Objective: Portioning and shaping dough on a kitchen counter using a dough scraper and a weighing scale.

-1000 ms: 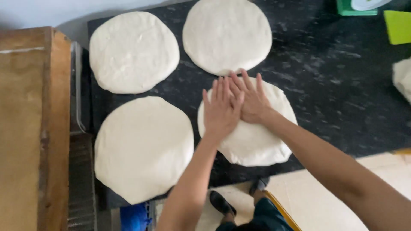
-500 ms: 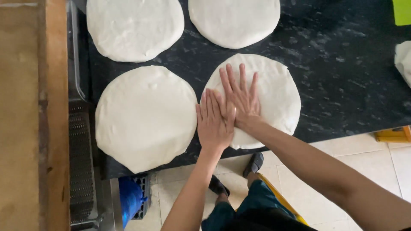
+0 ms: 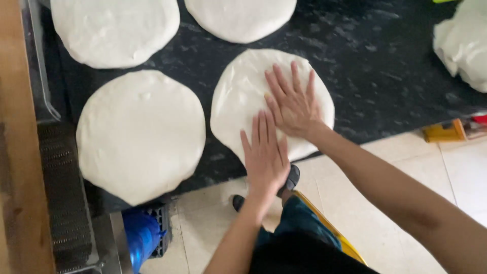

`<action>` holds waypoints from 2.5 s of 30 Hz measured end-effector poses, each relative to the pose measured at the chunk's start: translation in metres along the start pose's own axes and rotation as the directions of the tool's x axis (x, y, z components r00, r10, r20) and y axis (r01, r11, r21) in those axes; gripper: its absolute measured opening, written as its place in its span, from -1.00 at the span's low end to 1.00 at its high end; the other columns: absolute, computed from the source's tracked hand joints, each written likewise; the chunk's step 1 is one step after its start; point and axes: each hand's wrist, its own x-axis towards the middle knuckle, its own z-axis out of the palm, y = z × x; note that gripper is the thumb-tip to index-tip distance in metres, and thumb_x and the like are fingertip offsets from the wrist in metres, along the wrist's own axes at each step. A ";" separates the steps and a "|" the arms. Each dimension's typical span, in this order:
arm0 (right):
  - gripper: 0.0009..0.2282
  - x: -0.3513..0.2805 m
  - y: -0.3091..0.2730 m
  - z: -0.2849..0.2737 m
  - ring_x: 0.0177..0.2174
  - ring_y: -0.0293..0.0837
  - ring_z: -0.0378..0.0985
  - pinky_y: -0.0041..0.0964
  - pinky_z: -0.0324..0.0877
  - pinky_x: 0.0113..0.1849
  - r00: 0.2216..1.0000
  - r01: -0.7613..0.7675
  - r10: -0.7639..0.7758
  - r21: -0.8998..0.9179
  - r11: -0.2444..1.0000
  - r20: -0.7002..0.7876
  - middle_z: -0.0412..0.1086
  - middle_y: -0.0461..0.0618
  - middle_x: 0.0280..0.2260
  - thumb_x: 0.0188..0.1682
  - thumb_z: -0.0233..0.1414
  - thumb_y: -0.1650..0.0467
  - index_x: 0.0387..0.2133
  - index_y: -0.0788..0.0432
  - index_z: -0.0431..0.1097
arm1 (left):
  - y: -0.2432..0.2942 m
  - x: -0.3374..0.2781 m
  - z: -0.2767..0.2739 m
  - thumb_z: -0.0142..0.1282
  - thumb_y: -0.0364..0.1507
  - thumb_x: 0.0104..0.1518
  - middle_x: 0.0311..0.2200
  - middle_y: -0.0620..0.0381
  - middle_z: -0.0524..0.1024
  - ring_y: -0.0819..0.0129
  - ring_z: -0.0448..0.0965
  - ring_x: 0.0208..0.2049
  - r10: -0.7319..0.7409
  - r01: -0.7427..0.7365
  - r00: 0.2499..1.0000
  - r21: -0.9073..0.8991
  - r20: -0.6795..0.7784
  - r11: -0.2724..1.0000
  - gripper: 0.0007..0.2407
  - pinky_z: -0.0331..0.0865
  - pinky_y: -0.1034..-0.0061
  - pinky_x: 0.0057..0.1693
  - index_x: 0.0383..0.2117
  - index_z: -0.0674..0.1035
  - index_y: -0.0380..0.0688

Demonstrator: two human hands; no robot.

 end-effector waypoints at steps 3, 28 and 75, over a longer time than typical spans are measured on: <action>-0.44 0.011 -0.002 0.002 0.41 0.24 -0.49 0.45 -0.57 0.27 0.998 -0.020 0.021 0.011 1.000 -0.062 -0.31 -0.09 0.48 0.20 -0.57 0.06 0.48 -0.16 -0.29 | -0.005 -0.009 0.012 -0.47 -0.20 0.41 0.45 -0.10 -0.01 0.05 -0.09 0.48 -0.006 0.006 1.000 0.015 -0.010 1.000 -0.50 -0.33 -0.06 0.42 0.42 0.10 -0.17; -0.50 0.023 0.078 0.034 0.41 0.19 -0.46 0.47 -0.39 0.27 0.958 -0.088 0.098 0.051 0.995 -0.271 -0.35 -0.23 0.49 0.27 -0.51 0.11 0.49 -0.21 -0.26 | 0.064 0.011 -0.007 -0.64 -0.14 0.39 0.49 -0.14 -0.20 -0.01 -0.33 0.50 0.114 -0.090 0.934 -0.084 0.340 0.992 -0.45 -0.45 -0.18 0.43 0.45 -0.04 -0.18; -0.38 0.086 -0.016 0.041 0.41 0.22 -0.41 0.58 -0.34 0.22 0.982 0.156 -0.169 -0.145 0.977 -0.084 -0.36 -0.19 0.47 0.12 -0.48 -0.08 0.43 -0.23 -0.20 | -0.057 0.047 -0.001 -0.35 -0.20 0.29 0.45 -0.07 -0.01 0.09 -0.11 0.48 -0.214 0.210 0.969 -0.042 -0.120 0.977 -0.44 -0.32 -0.14 0.43 0.42 0.10 -0.15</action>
